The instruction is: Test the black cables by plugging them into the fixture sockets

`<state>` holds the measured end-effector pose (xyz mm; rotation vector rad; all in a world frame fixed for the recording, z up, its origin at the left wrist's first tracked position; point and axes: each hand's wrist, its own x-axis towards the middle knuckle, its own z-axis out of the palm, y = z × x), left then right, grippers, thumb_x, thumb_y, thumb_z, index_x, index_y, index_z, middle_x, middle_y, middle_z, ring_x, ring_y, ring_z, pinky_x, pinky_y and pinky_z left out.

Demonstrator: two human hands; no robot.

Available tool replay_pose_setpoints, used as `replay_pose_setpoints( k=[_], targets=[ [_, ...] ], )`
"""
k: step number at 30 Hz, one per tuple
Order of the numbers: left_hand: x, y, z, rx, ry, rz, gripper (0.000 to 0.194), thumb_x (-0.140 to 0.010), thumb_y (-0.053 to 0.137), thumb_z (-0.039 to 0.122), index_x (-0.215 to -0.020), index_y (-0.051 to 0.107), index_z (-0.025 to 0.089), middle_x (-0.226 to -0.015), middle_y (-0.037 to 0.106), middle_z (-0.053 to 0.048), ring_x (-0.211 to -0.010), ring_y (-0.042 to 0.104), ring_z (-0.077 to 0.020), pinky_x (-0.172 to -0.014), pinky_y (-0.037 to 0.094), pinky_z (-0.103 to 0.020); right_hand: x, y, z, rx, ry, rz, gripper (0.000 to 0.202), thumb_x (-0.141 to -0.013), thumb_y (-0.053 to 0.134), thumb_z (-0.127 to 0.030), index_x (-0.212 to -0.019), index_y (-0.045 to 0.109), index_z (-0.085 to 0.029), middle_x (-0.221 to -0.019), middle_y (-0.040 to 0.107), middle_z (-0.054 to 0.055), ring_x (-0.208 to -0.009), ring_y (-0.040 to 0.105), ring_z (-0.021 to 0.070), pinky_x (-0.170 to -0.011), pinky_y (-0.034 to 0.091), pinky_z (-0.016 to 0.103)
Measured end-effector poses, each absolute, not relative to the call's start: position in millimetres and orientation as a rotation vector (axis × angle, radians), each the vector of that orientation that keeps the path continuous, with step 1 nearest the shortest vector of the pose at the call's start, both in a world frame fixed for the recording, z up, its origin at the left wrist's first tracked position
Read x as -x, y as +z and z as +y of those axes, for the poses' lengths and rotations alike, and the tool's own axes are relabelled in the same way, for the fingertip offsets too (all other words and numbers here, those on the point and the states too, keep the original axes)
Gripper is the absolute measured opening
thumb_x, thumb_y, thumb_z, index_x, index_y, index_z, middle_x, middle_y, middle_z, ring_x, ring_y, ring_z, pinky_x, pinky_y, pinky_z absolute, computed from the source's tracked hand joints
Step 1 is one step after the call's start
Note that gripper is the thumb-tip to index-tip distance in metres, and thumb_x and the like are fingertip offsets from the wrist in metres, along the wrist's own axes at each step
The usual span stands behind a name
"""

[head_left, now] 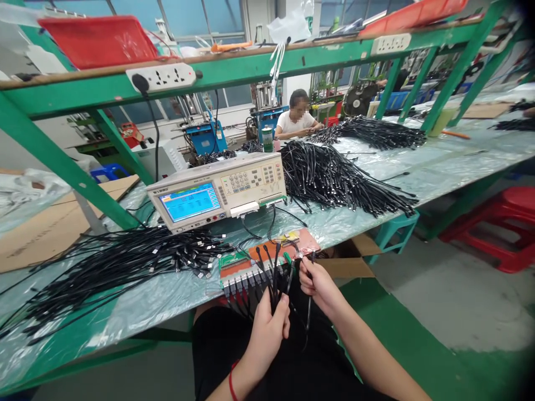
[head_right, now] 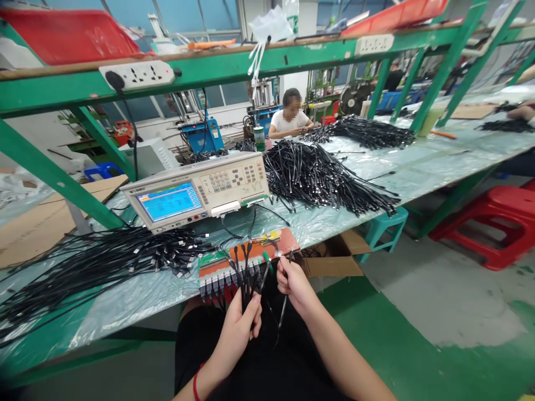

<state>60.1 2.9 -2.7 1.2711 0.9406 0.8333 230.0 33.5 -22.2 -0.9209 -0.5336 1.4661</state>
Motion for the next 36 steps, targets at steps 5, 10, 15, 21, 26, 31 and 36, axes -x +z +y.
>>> replay_pose_setpoints(
  k=[5, 10, 15, 21, 26, 31, 36],
  targets=[
    [-58.2, -0.7, 4.4, -1.246, 0.831, 0.944, 0.04, -0.092, 0.057, 0.059, -0.091, 0.049, 0.02, -0.06, 0.044, 0.009, -0.039, 0.04, -0.0054, -0.038, 0.029, -0.016, -226.3, -21.7, 26.3, 1.017, 1.388, -0.54, 0.057, -0.075, 0.073, -0.069, -0.069, 0.043, -0.021, -0.046, 0.029, -0.011, -0.042, 0.012, 0.0038, -0.038, 0.009, 0.017],
    [-60.0, -3.5, 4.7, -1.243, 0.813, 0.935, 0.037, -0.093, 0.058, 0.057, -0.092, 0.052, 0.02, -0.06, 0.047, 0.008, -0.04, 0.042, -0.006, -0.039, 0.031, -0.017, -217.1, -15.4, 7.7, 1.085, 1.24, -0.552, 0.055, -0.078, 0.073, -0.069, -0.073, 0.052, -0.018, -0.052, 0.037, -0.008, -0.042, 0.02, 0.0036, -0.039, 0.012, 0.017],
    [-66.1, -3.8, 4.8, -1.264, 0.795, 0.937, 0.036, -0.092, 0.062, 0.054, -0.093, 0.059, 0.018, -0.059, 0.055, 0.005, -0.041, 0.048, -0.0083, -0.041, 0.038, -0.019, -210.6, -4.6, 2.5, 1.067, 1.195, -0.524, 0.05, -0.07, 0.084, -0.06, -0.081, 0.063, -0.015, -0.058, 0.045, -0.006, -0.041, 0.017, 0.0013, -0.038, 0.013, 0.018],
    [-49.6, 11.3, 13.4, -1.209, 1.222, 1.036, 0.03, -0.097, 0.06, 0.045, -0.096, 0.068, 0.016, -0.1, 0.072, -0.008, -0.097, 0.068, -0.0215, -0.094, 0.052, -0.034, -228.6, -2.6, 9.8, 0.867, 1.064, -0.298, 0.04, -0.078, 0.08, -0.053, -0.088, 0.06, -0.019, -0.059, 0.049, -0.005, -0.042, 0.017, 0.0035, -0.037, 0.018, 0.017],
    [-38.0, 18.6, 5.4, -1.06, 1.15, 0.875, 0.031, -0.099, 0.056, 0.047, -0.089, 0.058, 0.018, -0.065, 0.055, 0.004, -0.053, 0.056, -0.0117, -0.056, 0.049, -0.025, -242.3, -18.9, 20.2, 0.936, 1.135, -0.418, 0.042, -0.08, 0.077, -0.05, -0.07, 0.051, -0.019, -0.045, 0.029, -0.009, -0.04, 0.018, 0.0055, -0.037, 0.015, 0.018],
    [-41.1, 14.7, -5.7, -1.016, 1.012, 0.792, 0.031, -0.099, 0.055, 0.049, -0.095, 0.056, 0.018, -0.066, 0.047, 0.006, -0.049, 0.051, -0.0084, -0.052, 0.045, -0.024, -236.2, -35.0, 23.1, 1.139, 1.131, -0.635, 0.047, -0.08, 0.076, -0.055, -0.065, 0.051, -0.018, -0.044, 0.038, -0.006, -0.038, 0.027, 0.0054, -0.036, 0.014, 0.017],
    [-46.6, 10.8, -5.0, -1.0, 1.026, 0.805, 0.027, -0.099, 0.058, 0.045, -0.097, 0.055, 0.018, -0.068, 0.049, 0.006, -0.049, 0.049, -0.0071, -0.052, 0.043, -0.023, -233.6, -41.2, 25.3, 1.187, 1.047, -0.646, 0.052, -0.076, 0.076, -0.062, -0.066, 0.05, -0.018, -0.047, 0.039, -0.007, -0.039, 0.03, 0.0056, -0.035, 0.022, 0.017]
  ],
)
